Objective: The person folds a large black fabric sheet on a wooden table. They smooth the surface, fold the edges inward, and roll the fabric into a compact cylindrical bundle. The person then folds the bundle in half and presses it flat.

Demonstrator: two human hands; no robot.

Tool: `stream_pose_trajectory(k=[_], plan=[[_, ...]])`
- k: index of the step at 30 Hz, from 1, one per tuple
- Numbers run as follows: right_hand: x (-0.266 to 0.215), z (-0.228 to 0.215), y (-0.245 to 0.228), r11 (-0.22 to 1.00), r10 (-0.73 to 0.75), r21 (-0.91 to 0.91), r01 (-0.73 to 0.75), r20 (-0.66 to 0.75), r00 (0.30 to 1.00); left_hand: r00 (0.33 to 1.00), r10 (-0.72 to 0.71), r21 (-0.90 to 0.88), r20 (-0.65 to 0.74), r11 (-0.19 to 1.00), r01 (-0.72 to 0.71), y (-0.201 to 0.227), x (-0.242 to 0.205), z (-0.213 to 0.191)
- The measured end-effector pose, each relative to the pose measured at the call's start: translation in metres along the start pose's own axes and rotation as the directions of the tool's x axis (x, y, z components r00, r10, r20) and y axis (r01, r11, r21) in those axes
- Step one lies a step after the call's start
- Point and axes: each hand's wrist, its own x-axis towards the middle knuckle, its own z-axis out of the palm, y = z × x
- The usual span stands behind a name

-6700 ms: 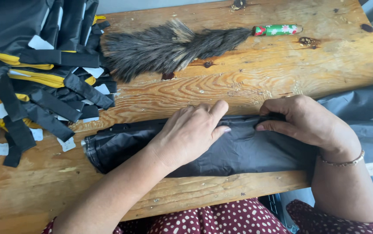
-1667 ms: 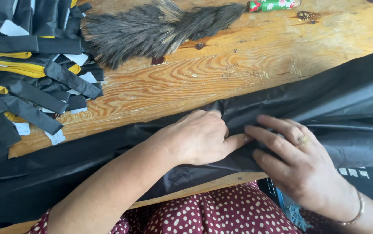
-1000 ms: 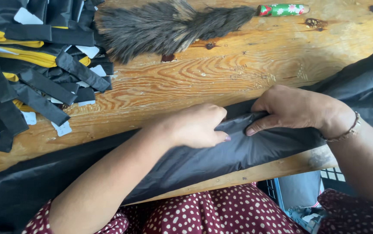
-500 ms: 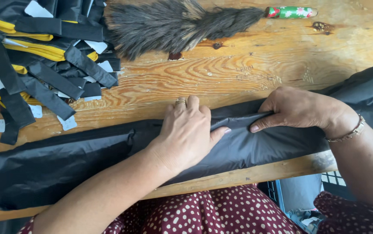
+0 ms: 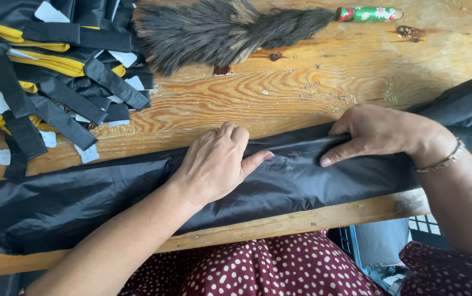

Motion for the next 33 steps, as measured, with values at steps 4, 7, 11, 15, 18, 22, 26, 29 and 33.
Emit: stream_pose_trajectory(k=[4,7,11,15,18,22,26,29,33], plan=[[-0.017,-0.002,0.009,0.995,0.058,-0.078,-0.057,0.019,0.998,1.0,0.013,0.01,-0.008,1.0,-0.013,-0.003,0.0,-0.004],[-0.021,0.005,0.036,0.995,0.039,-0.088,-0.041,-0.024,0.999,0.983,-0.067,-0.077,0.172,0.994,0.081,-0.003,-0.003,-0.02],[-0.018,0.01,0.049,0.989,0.025,-0.144,-0.033,-0.062,0.998,0.956,-0.084,0.011,0.282,0.996,0.084,-0.002,-0.009,-0.03],[-0.011,0.011,0.028,0.984,0.008,-0.18,-0.022,-0.074,0.997,0.714,-0.273,-0.03,0.644,0.924,0.38,0.042,0.018,-0.06],[-0.01,0.023,0.009,0.974,-0.105,-0.22,0.053,-0.232,0.967,0.925,-0.193,0.023,0.327,0.98,0.197,0.061,0.023,-0.016],[-0.006,0.041,0.007,0.97,-0.171,-0.223,0.093,-0.365,0.915,0.934,-0.202,0.137,0.293,0.976,0.168,0.048,0.027,0.002],[-0.017,0.035,0.0,0.978,-0.192,-0.157,0.141,-0.383,0.904,0.987,-0.133,0.081,0.088,0.989,0.126,0.033,0.022,0.008],[-0.022,0.036,-0.015,0.964,-0.261,-0.141,0.227,-0.311,0.914,0.988,-0.141,0.055,0.069,0.989,0.138,0.031,0.023,0.009],[-0.009,0.037,-0.03,0.959,-0.272,-0.138,0.248,-0.203,0.941,0.994,-0.068,0.051,0.082,0.997,0.064,0.024,0.021,0.002]])
